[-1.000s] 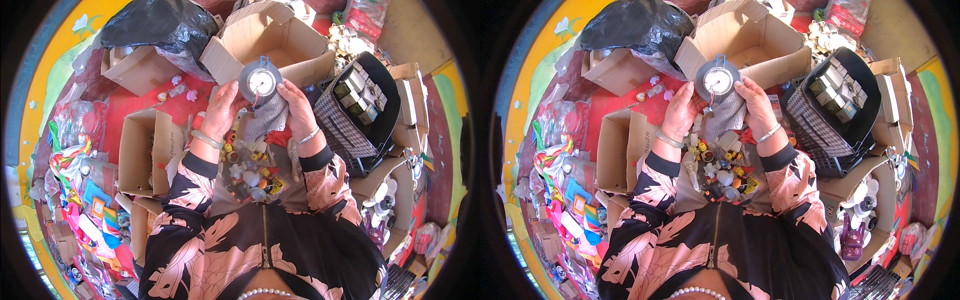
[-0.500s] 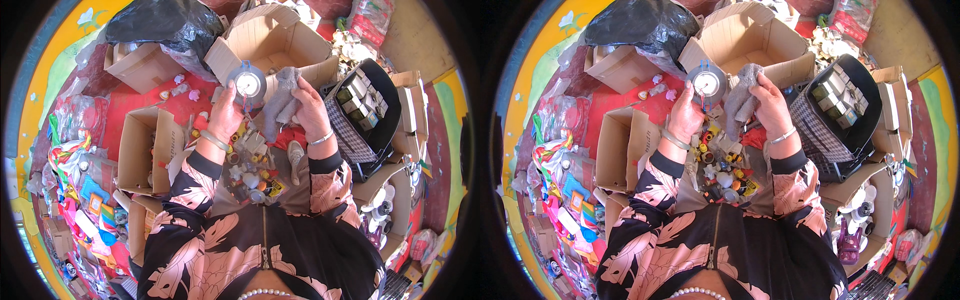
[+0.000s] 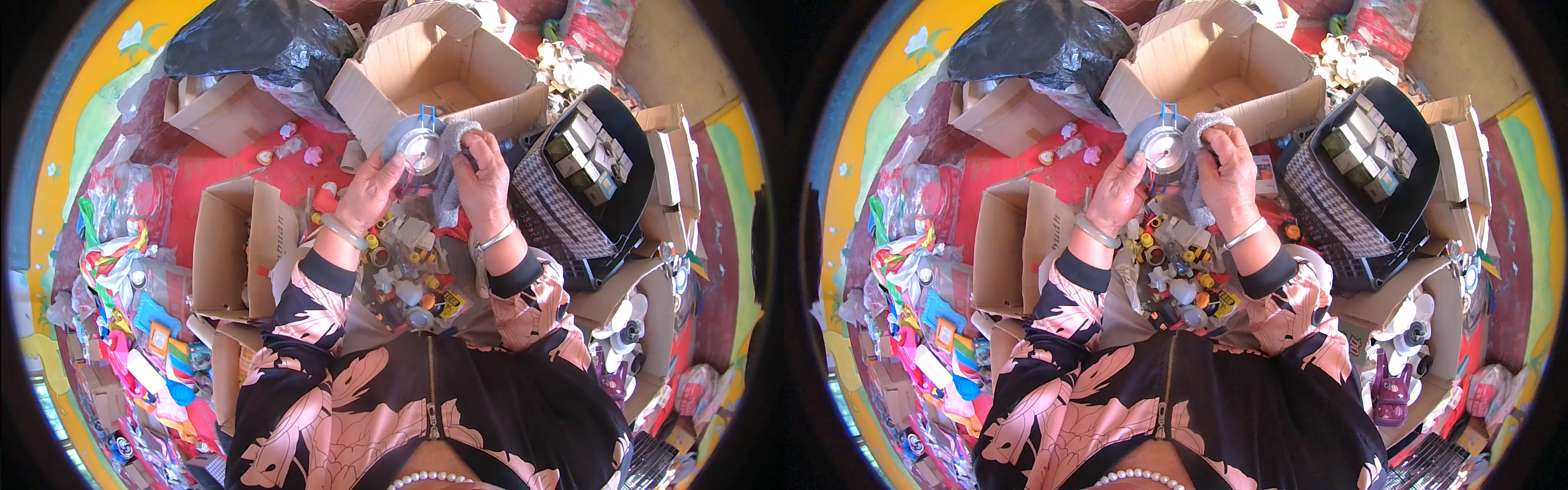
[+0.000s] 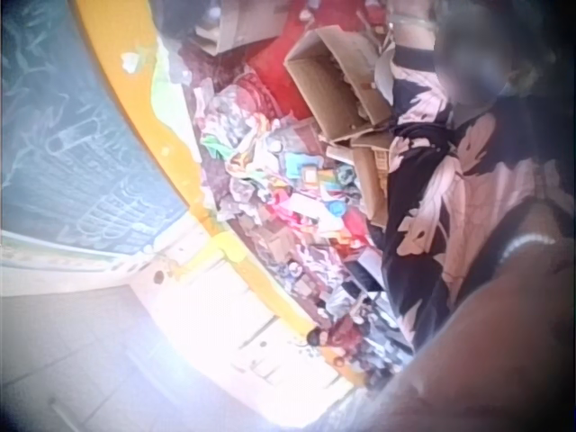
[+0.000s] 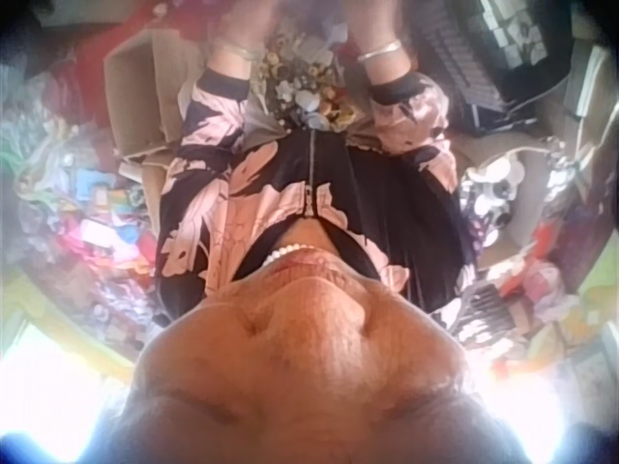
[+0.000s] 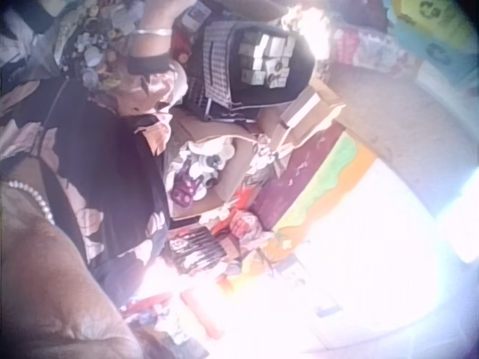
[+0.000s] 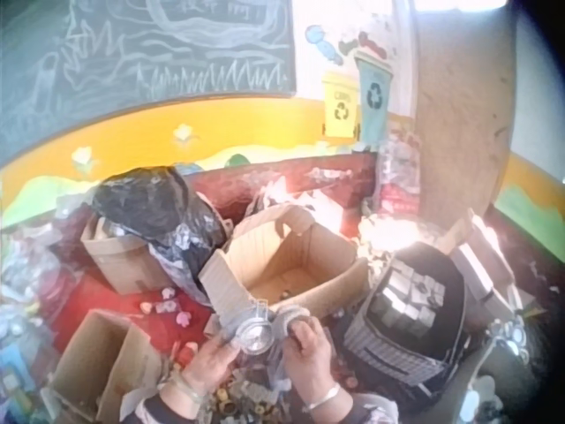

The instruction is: The person sits on the floor and wipes small items, including a yellow circular object and a silver circular object, with a gray cloth. They handle the items one at a time, wiping different sides and placing them into a cardboard box.

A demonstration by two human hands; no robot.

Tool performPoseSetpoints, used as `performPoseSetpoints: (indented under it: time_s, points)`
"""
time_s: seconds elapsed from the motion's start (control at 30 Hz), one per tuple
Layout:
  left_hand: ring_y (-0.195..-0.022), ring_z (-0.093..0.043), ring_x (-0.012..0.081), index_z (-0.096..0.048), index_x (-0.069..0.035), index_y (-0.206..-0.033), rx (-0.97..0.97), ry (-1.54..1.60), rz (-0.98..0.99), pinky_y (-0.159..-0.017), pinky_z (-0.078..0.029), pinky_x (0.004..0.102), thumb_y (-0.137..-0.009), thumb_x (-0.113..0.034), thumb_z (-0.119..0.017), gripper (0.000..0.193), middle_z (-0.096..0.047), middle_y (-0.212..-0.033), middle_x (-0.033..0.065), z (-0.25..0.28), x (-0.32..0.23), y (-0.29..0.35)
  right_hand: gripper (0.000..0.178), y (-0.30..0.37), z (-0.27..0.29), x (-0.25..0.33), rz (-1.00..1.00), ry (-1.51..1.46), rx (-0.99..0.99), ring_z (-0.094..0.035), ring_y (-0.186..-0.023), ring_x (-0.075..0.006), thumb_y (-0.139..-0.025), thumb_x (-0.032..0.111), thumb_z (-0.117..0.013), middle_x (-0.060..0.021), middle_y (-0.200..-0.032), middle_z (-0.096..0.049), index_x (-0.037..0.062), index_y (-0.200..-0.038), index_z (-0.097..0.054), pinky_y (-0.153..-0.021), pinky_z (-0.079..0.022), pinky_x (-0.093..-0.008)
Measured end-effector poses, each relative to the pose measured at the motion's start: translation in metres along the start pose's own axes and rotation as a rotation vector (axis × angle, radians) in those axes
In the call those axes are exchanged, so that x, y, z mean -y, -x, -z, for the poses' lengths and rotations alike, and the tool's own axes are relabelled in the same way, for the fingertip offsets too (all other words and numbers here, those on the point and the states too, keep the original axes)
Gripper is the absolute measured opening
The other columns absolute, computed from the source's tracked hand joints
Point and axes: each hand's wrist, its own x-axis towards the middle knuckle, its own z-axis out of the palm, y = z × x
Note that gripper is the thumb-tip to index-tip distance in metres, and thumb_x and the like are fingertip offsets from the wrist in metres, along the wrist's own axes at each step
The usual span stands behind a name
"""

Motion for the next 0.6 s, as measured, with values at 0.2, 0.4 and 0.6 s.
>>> performPoseSetpoints:
  time_s: [0.2,0.4,0.6]
  points:
    - [-0.108,-0.052,0.0165,-0.034,-0.008,-0.133,0.132,-0.214,0.067,-0.08,-0.053,0.037,-0.095,-0.027,-0.044,0.044,-0.049,-0.122,0.0063,0.005,0.003,0.001,0.024,-0.004,0.008,-0.001,0.006,-0.057,0.024,-0.055,-0.089,-0.0264,-0.071,-0.009,-0.055,-0.0112,-0.096,-0.055,0.0022,-0.092,-0.058,-0.081,-0.044,-0.028]
    - [-0.112,-0.05,0.0208,-0.035,-0.008,-0.131,0.036,-0.014,0.014,-0.084,-0.05,0.0416,-0.094,-0.037,-0.041,0.047,-0.048,-0.124,0.009,-0.004,0.0,0.0,0.029,-0.004,0.003,-0.003,0.177,0.16,0.084,-0.055,-0.095,-0.0317,-0.073,-0.004,-0.056,-0.0152,-0.105,-0.056,0.0002,-0.101,-0.06,-0.081,-0.047,-0.0341]
    - [-0.113,-0.048,0.0237,-0.036,-0.009,-0.131,-0.138,0.219,-0.059,-0.092,-0.043,0.043,-0.093,-0.044,-0.04,0.052,-0.047,-0.127,0.0082,0.002,0.005,-0.01,0.038,0.007,-0.016,0.006,0.117,0.376,0.273,-0.052,-0.098,-0.0372,-0.068,-0.003,-0.056,-0.0228,-0.111,-0.05,-0.0044,-0.106,-0.056,-0.085,-0.046,-0.0376]
